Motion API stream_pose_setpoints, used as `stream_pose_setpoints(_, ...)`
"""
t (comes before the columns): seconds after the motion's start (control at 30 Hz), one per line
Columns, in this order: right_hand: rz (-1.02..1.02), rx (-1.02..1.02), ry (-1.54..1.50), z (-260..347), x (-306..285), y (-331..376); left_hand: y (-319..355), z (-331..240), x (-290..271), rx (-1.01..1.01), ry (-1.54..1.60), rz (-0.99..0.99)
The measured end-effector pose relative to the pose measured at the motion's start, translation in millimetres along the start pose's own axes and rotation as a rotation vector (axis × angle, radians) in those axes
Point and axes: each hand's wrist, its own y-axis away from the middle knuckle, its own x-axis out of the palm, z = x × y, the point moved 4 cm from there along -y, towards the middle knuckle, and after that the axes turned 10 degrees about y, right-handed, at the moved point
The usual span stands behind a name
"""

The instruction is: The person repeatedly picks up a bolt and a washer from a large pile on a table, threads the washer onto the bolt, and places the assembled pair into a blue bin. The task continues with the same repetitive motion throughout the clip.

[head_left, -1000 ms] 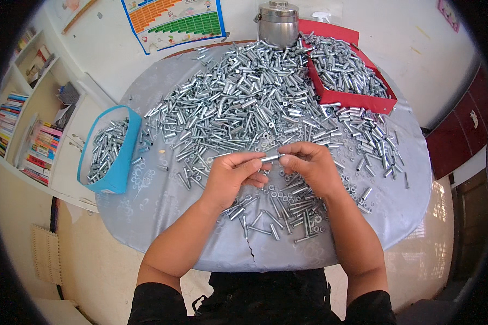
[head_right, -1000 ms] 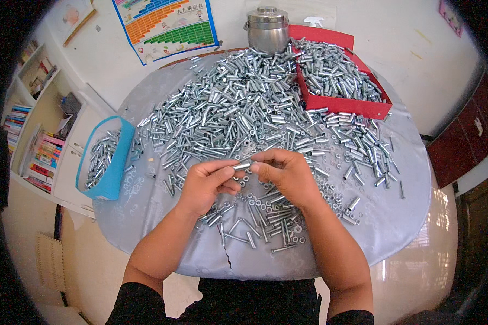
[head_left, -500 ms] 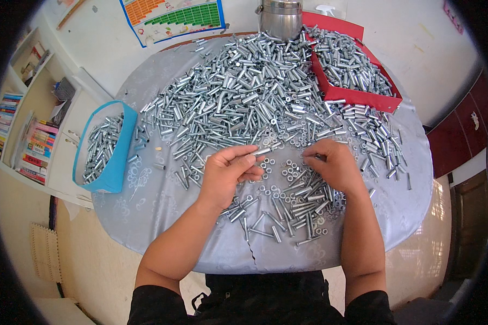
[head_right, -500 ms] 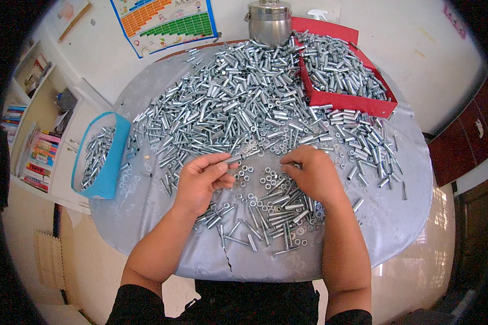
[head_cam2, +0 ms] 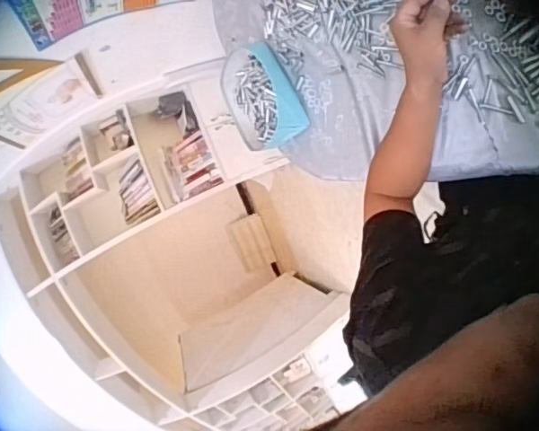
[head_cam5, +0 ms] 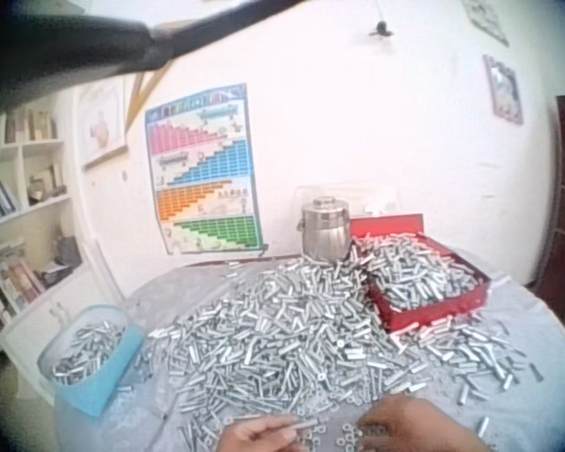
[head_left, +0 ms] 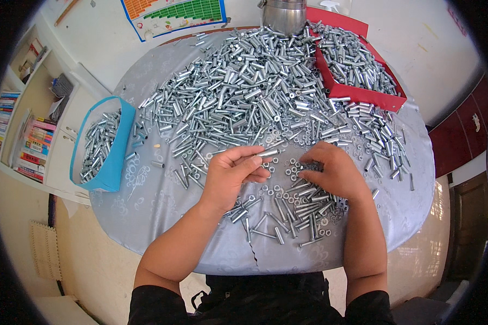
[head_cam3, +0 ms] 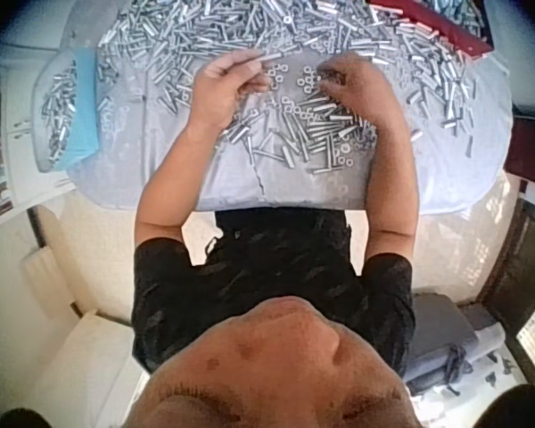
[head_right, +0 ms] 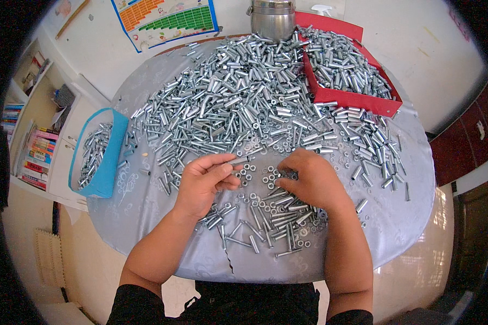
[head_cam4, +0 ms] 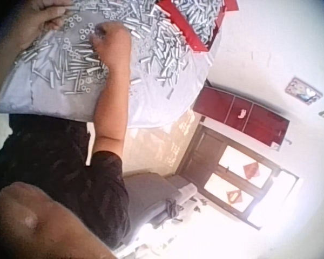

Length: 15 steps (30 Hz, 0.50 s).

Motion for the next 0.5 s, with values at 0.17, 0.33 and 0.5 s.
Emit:
stream_pose_setpoints(0.17,0.032,0.008,0.056,0.4,7.6,-0.8,0.7,-0.4,0.0,0.007,-0.002,0.011)
stream_pose_setpoints(0.33,-0.039,0.165,-0.104,2.6,6.1,-1.8,1.2,-0.1,1.2,-0.004,-0.019,0.018)
stream_pose_setpoints(0.5,-0.122,0.216,-0.496,4.2,14.5,-3.7,2.1,-0.3,3.2,0.003,-0.029,0.02)
